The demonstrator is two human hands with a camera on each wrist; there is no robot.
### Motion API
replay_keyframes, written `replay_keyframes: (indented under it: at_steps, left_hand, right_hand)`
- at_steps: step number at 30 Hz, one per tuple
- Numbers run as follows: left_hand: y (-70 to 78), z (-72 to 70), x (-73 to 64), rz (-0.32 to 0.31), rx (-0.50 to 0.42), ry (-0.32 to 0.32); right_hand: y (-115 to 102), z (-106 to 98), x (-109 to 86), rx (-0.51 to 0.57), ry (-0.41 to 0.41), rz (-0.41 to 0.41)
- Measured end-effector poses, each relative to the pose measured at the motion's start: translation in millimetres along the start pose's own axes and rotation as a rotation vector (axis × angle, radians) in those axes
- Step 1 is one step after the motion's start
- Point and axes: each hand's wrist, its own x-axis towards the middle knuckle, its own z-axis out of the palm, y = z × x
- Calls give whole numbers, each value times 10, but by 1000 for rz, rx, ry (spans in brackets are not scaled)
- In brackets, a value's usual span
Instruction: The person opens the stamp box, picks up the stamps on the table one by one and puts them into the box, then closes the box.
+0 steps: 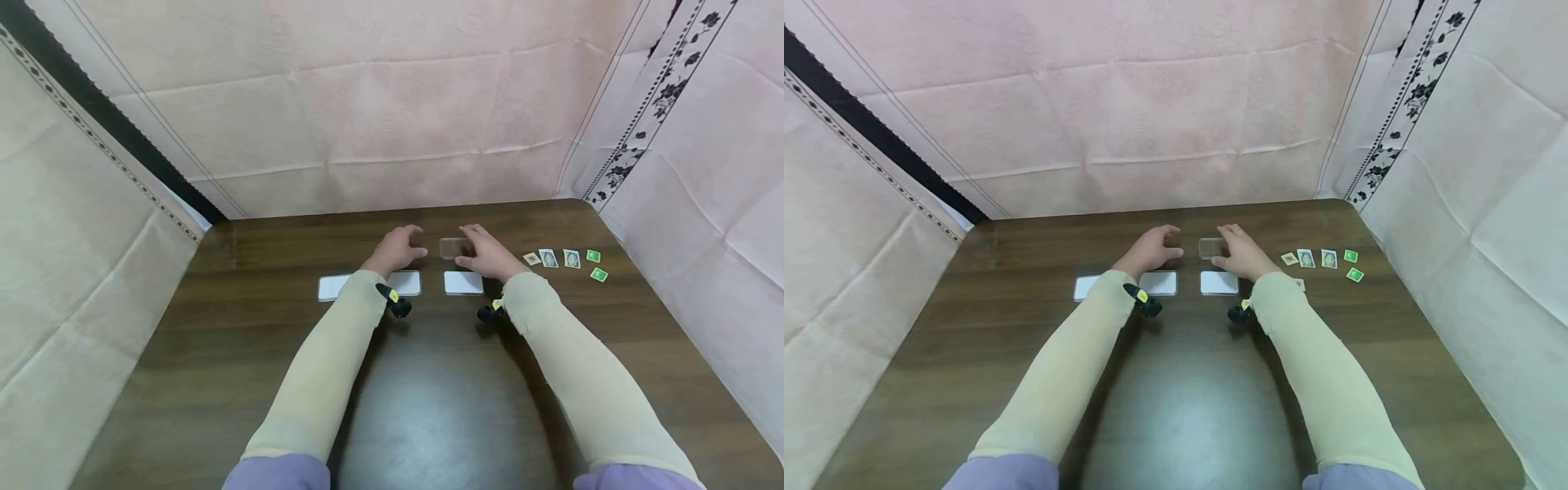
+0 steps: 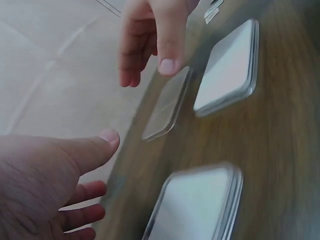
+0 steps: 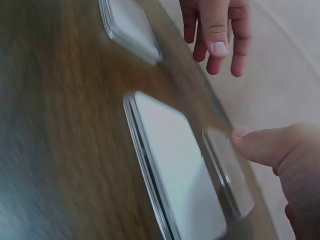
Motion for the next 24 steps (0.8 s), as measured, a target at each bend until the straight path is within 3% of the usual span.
replay_keyframes:
  at_steps: [5, 14, 24]
  left_hand:
    - [-148, -75, -191, 7, 26, 42]
    - [-422, -123, -531, 100, 91, -11]
    - [-498, -100, -620, 55, 220, -56]
  right_hand:
    - [-161, 55, -62, -25, -2, -44]
    - [-469, 312, -142, 1, -60, -65]
    - [-749, 676, -83, -130, -44, -106]
